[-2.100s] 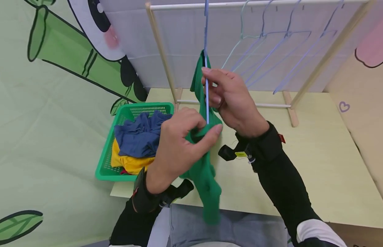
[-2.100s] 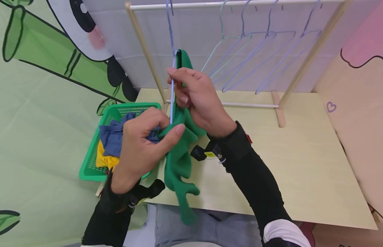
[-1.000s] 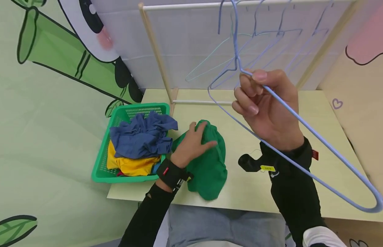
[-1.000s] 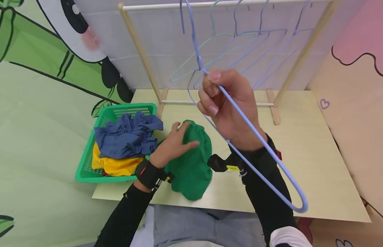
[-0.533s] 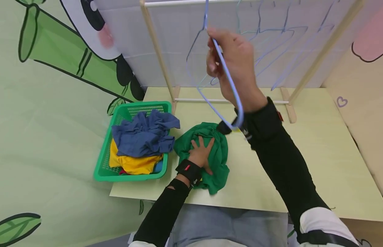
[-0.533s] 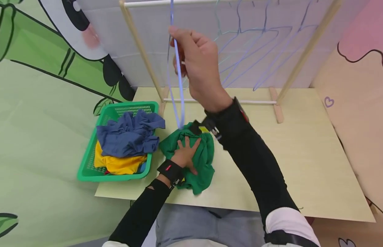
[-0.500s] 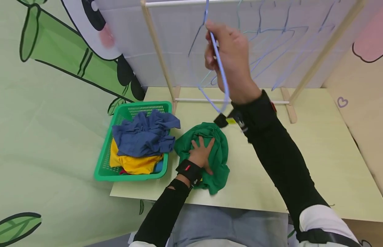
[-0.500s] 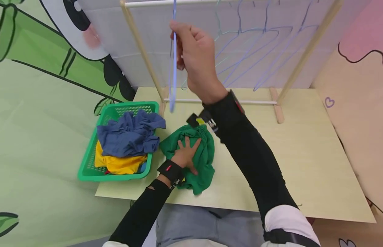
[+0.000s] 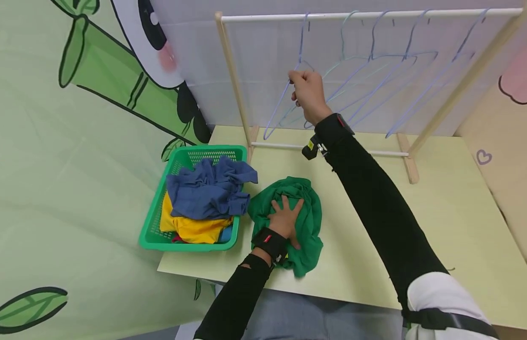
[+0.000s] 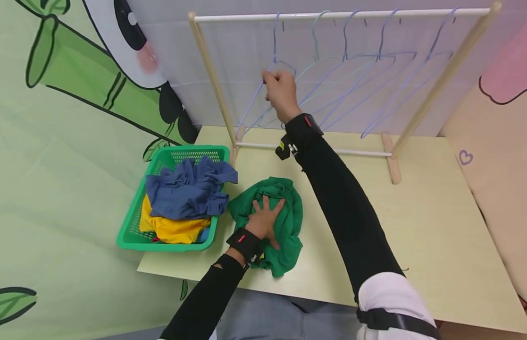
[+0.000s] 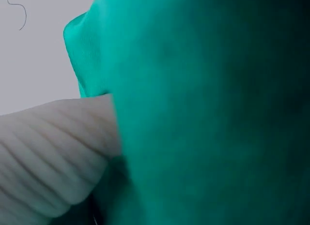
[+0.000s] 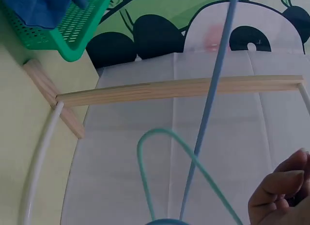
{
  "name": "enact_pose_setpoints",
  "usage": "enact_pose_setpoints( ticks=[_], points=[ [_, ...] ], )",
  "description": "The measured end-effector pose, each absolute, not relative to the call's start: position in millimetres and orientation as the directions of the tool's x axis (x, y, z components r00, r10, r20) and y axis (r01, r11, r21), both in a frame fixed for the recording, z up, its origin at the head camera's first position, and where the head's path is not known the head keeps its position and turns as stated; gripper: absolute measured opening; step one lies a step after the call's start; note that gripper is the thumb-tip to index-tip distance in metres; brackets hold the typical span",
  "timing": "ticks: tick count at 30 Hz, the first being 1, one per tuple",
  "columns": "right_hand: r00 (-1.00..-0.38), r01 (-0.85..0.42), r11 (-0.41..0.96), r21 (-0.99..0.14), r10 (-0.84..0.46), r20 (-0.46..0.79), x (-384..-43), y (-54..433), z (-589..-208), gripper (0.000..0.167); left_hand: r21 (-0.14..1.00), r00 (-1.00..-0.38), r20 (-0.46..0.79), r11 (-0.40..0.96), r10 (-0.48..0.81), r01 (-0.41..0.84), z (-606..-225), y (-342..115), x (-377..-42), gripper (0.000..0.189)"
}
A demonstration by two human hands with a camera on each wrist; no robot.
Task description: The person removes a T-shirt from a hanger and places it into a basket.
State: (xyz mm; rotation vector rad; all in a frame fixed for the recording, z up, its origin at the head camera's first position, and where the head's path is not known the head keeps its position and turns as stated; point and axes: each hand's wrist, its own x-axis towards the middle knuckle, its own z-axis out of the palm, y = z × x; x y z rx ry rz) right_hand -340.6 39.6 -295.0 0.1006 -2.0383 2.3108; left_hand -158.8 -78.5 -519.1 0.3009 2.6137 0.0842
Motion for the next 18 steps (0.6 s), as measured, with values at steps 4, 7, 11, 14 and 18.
enact_pose_setpoints(
  ticks=[4,7,11,14,18],
  points=[
    [-0.994,-0.112,-0.094,-0.989,0.015,0.112,-330.5,46.4,-305.6,0.028,0.099,-0.847,-0.479,0.973,0.232,0.21,-518.1,-79.4,-161.9,0.153],
    [-0.991,-0.129,-0.091,-0.987,0.03,0.127,-318.2,54.6,-306.9,0.027,0.094,-0.85,-0.468,0.97,0.242,0.224,-516.3,-83.9,-164.3,0.152],
    [-0.993,-0.12,-0.21,-0.97,0.045,0.113,-289.5,68.7,-320.0,0.031,0.168,-0.862,-0.418,0.957,0.288,0.238,-514.1,-94.6,-165.7,0.135],
    [-0.995,-0.095,-0.271,-0.958,0.036,0.089,-264.9,81.5,-335.3,0.031,0.268,-0.861,-0.373,0.928,0.347,0.259,-514.8,-102.2,-167.9,0.105],
    [-0.995,-0.101,-0.264,-0.959,0.01,0.102,-237.7,96.9,-352.2,0.031,0.381,-0.852,-0.324,0.881,0.412,0.282,-516.6,-115.0,-167.5,0.064]
  ],
)
